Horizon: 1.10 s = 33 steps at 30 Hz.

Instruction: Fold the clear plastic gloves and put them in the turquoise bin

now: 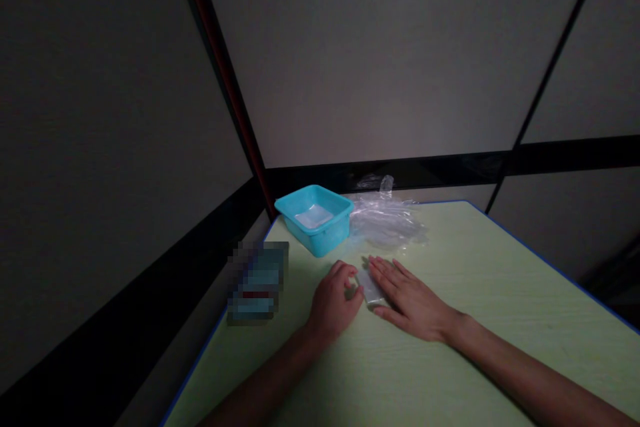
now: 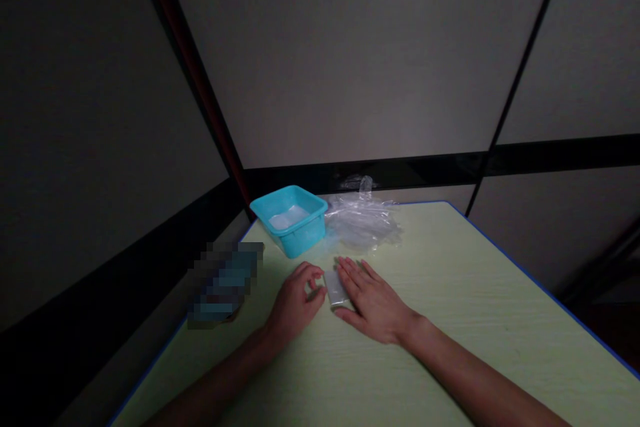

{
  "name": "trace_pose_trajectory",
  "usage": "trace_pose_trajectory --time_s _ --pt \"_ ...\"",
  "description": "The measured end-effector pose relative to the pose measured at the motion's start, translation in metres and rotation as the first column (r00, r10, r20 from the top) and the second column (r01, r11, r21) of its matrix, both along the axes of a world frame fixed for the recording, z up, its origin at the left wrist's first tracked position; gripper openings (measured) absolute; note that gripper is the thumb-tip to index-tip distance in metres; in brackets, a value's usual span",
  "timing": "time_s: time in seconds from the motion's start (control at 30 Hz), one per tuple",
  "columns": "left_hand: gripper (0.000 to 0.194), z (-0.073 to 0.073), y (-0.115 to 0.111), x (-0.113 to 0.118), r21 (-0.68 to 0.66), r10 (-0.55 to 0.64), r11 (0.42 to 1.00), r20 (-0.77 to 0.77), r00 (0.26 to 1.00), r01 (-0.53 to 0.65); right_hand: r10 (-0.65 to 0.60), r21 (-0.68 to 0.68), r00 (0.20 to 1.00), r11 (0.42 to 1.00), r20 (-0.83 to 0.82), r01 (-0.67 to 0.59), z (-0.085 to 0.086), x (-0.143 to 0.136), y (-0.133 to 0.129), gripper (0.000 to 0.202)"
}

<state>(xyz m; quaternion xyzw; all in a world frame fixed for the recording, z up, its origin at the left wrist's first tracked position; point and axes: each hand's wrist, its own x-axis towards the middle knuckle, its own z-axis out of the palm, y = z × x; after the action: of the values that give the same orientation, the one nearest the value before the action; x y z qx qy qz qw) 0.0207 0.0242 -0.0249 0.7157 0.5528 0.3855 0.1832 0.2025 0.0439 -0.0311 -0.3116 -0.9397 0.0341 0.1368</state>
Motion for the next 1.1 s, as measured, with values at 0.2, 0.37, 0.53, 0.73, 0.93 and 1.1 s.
trace_pose_trajectory --time_s 0.2,0.37,0.53,0.73,0.93,1.1 --pt "0.052 -0.005 -0.012 0.013 0.054 -0.198 0.965 -0.495 0.846 0.257 -0.05 0.011 0.999 0.999 0.001 0.05 -0.005 0.0 0.001 0.066" --pt "0.059 -0.011 -0.011 0.012 -0.009 -0.202 0.969 -0.612 0.764 0.249 -0.053 0.055 0.998 0.997 0.023 0.051 -0.014 0.002 0.002 0.069" --pt "0.063 -0.01 -0.009 0.01 -0.024 -0.223 0.962 -0.641 0.735 0.272 -0.069 0.078 0.997 0.995 0.038 0.066 -0.018 0.002 0.002 0.073" --pt "0.065 -0.009 -0.008 0.007 -0.04 -0.25 0.954 -0.658 0.711 0.299 -0.076 0.051 0.997 0.996 0.032 0.074 -0.017 0.001 0.001 0.077" --pt "0.065 -0.003 -0.01 0.003 -0.024 -0.271 0.941 -0.652 0.708 0.339 -0.073 0.038 0.997 0.997 -0.001 0.073 -0.017 0.002 0.002 0.079" --pt "0.067 0.002 -0.012 0.002 -0.064 -0.328 0.923 -0.646 0.69 0.379 -0.093 0.045 0.996 0.995 -0.001 0.093 -0.016 0.0 0.002 0.072"
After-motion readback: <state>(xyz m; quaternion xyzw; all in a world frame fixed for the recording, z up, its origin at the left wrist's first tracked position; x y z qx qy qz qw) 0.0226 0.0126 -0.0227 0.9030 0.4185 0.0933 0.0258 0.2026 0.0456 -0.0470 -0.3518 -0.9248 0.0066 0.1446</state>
